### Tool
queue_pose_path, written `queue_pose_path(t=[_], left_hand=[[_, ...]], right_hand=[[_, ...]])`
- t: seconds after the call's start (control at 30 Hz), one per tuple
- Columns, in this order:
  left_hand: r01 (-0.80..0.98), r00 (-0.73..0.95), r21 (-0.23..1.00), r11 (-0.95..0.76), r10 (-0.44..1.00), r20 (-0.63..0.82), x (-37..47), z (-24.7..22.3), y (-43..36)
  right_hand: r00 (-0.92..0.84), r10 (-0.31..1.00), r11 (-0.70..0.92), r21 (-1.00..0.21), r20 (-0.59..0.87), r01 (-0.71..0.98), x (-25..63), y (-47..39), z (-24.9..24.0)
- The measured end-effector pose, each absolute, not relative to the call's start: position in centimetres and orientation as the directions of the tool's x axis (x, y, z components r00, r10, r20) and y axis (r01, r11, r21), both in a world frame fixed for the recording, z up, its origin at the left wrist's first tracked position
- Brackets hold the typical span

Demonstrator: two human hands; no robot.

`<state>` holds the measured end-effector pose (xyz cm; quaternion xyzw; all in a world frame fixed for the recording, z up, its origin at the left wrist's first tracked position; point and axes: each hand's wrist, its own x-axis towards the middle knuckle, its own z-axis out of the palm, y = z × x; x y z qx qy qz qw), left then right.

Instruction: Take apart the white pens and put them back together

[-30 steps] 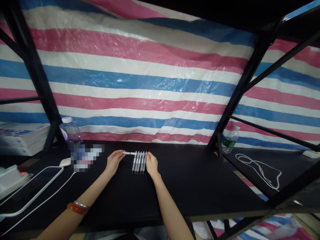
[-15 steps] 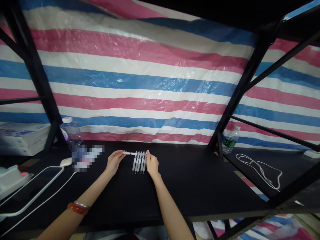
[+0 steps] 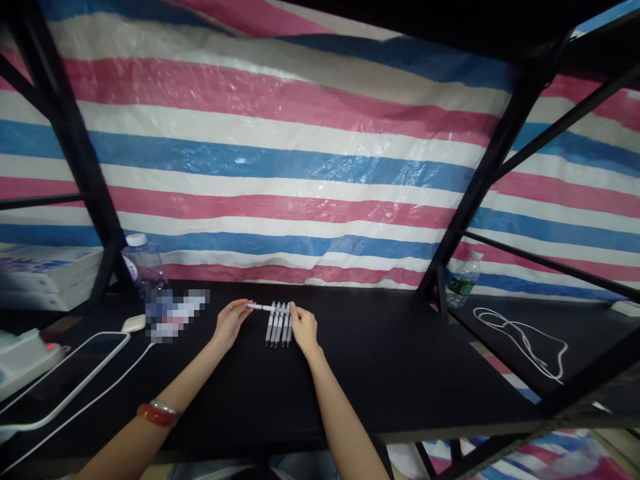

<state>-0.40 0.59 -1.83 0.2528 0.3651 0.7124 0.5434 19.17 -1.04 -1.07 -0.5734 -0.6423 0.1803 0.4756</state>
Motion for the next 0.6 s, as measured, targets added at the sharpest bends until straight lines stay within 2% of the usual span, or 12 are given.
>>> queue_pose_path(t=[0.23, 0.6], left_hand=[[-0.618, -0.248, 0.777, -0.122, 0.968, -0.045, -0.51, -1.83, 0.67], [-0.716, -0.18, 0.698, -0.006, 0.968, -0.177, -0.33, -1.6, 0.85]], right_hand=[[0.133, 0.895, 0.28, -0.77, 0.425, 0.574, 19.31, -0.76, -1.46], [0.131, 0.892, 0.293, -0.773, 0.433, 0.563, 19.29, -0.77, -1.55]])
